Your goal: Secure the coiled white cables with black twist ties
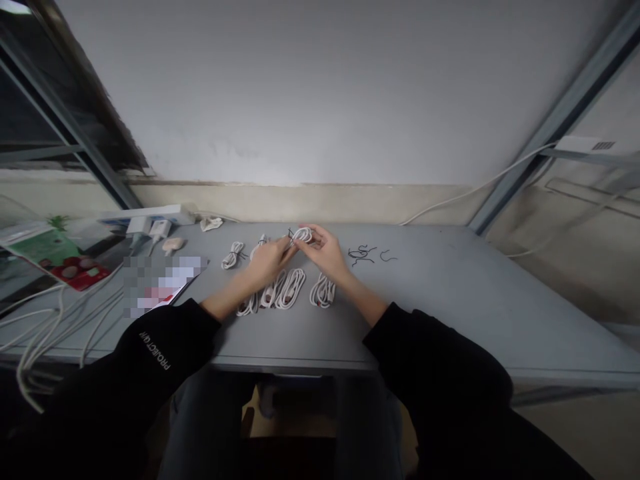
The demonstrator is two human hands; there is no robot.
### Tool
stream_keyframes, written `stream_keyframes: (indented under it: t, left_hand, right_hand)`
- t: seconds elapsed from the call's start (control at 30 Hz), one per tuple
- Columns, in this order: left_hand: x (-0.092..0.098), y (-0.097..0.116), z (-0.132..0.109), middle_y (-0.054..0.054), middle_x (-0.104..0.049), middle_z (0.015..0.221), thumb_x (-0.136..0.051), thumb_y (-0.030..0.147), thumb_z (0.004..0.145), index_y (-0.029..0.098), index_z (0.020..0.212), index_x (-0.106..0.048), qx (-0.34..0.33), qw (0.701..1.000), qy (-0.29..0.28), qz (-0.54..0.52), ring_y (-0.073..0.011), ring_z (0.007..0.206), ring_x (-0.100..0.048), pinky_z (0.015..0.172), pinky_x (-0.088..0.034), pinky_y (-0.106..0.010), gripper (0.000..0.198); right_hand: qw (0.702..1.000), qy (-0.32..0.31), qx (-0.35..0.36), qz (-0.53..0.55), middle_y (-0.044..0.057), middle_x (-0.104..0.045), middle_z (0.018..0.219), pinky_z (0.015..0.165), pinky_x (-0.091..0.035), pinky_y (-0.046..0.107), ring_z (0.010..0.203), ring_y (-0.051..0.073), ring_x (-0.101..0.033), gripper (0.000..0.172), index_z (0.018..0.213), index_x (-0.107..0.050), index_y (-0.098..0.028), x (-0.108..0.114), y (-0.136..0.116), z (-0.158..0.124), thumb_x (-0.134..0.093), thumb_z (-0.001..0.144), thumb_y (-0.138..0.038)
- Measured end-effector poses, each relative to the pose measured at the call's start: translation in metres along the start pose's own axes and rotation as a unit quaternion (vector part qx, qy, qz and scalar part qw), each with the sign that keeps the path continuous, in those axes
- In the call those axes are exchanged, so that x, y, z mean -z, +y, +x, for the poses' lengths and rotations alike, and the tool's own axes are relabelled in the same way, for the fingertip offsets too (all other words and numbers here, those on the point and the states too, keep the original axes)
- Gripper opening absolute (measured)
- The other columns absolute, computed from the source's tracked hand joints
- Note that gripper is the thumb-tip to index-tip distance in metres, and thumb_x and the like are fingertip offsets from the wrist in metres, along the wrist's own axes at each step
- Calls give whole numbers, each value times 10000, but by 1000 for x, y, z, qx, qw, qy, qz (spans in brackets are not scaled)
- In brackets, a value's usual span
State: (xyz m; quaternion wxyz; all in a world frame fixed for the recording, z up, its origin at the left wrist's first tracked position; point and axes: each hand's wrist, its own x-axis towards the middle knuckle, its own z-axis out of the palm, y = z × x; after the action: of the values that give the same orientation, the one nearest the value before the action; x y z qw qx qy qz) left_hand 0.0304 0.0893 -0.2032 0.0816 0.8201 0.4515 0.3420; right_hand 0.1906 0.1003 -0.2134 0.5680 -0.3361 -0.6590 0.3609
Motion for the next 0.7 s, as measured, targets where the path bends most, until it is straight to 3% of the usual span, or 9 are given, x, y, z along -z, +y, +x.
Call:
stream_keyframes:
  t: [0.17, 0.33, 0.57, 0.7]
  left_hand:
    - [2, 0, -2, -27, -556, 658, -574, 392, 883, 214, 776, -484, 1, 1000, 15, -22, -187, 643, -567, 605, -365, -282, 227]
    - [1, 4, -5, -26, -626, 785, -723, 402, 776, 220, 895, -493, 22, 993, 100, -61, -172, 701, -593, 639, -390, -270, 317]
    - [4, 5, -6, -87, -709, 887, -694, 413, 811, 223, 905, -600, -12, 988, 150, -22, -213, 810, -650, 698, -424, -296, 233]
    - [3, 2, -5, -83, -719, 893, -662, 422, 836, 209, 925, -639, -37, 986, 161, -2, -210, 849, -655, 731, -434, -292, 232]
  right_hand:
    - [999, 6, -35, 19, 3, -655, 714, 548, -514, 270, 564, 107, -561, 369, 813, -568, -212, 0, -6, 0, -737, 696, -519]
    - [999, 13, -36, 28, -42, -567, 585, 487, -468, 236, 494, 83, -521, 409, 689, -486, -209, 1, -7, 1, -721, 700, -543]
    - [998, 11, -33, 43, -66, -548, 522, 388, -419, 217, 416, 84, -492, 431, 810, -534, -222, -3, -14, -1, -713, 696, -597]
    - [999, 17, -12, 45, -54, -573, 579, 409, -439, 218, 447, 83, -510, 443, 822, -538, -218, -3, -15, -2, -710, 696, -606]
